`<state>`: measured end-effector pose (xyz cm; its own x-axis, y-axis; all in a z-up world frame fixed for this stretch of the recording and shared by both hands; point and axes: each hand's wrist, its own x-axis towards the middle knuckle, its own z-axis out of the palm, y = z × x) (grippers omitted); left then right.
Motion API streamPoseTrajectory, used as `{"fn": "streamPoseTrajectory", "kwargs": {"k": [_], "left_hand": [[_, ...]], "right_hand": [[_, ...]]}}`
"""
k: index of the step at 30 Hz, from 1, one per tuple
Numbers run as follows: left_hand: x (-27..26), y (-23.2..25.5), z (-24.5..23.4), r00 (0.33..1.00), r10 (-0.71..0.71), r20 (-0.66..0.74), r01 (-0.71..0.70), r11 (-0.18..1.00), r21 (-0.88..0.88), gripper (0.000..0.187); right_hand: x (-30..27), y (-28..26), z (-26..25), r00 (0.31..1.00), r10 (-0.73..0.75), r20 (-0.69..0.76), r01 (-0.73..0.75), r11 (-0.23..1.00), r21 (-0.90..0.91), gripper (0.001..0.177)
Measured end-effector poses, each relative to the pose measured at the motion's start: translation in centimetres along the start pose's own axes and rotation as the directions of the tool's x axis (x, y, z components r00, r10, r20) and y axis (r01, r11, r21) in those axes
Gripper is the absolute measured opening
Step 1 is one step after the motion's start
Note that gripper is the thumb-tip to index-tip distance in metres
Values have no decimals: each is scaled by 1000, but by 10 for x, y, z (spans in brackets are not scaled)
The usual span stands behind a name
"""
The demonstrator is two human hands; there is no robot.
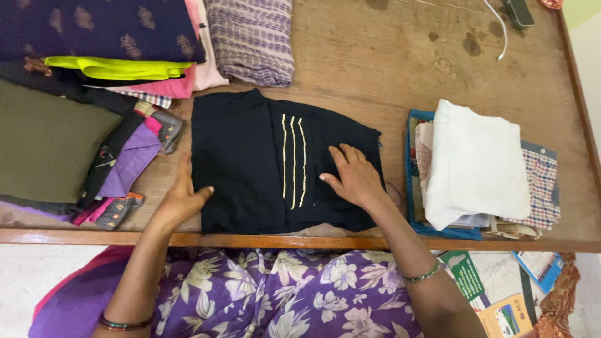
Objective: The person folds different pieces of clothing including white, black, and green garments by hand on a wooden surface, smoothing the fabric and placing each folded item onto a stack.
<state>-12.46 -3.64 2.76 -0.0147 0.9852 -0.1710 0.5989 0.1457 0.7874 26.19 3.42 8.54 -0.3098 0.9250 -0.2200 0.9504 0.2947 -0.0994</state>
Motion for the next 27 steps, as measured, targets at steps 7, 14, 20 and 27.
{"fn": "streamPoseTrajectory", "kwargs": {"k": [7, 14, 20, 27], "left_hand": [[-17, 16, -23, 976, -216, -13, 180, 776, 604, 77], [-15, 76, 31, 967, 250, 51, -236, 802, 548, 45], [-30, 107, 80, 873, 309, 378, -483, 651, 586, 49], [-16, 109, 86, 910, 284, 301, -406, 755, 515, 57]], "right_hand": [[24, 1, 37, 960, 148, 239, -105, 978, -183, 85], [24, -42, 42, 992, -36, 125, 53, 988, -142, 77], [26, -60, 38, 955, -47, 294, 91, 986, -137, 70], [41, -15, 47, 994, 101, 32, -98, 992, -76, 71]]}}
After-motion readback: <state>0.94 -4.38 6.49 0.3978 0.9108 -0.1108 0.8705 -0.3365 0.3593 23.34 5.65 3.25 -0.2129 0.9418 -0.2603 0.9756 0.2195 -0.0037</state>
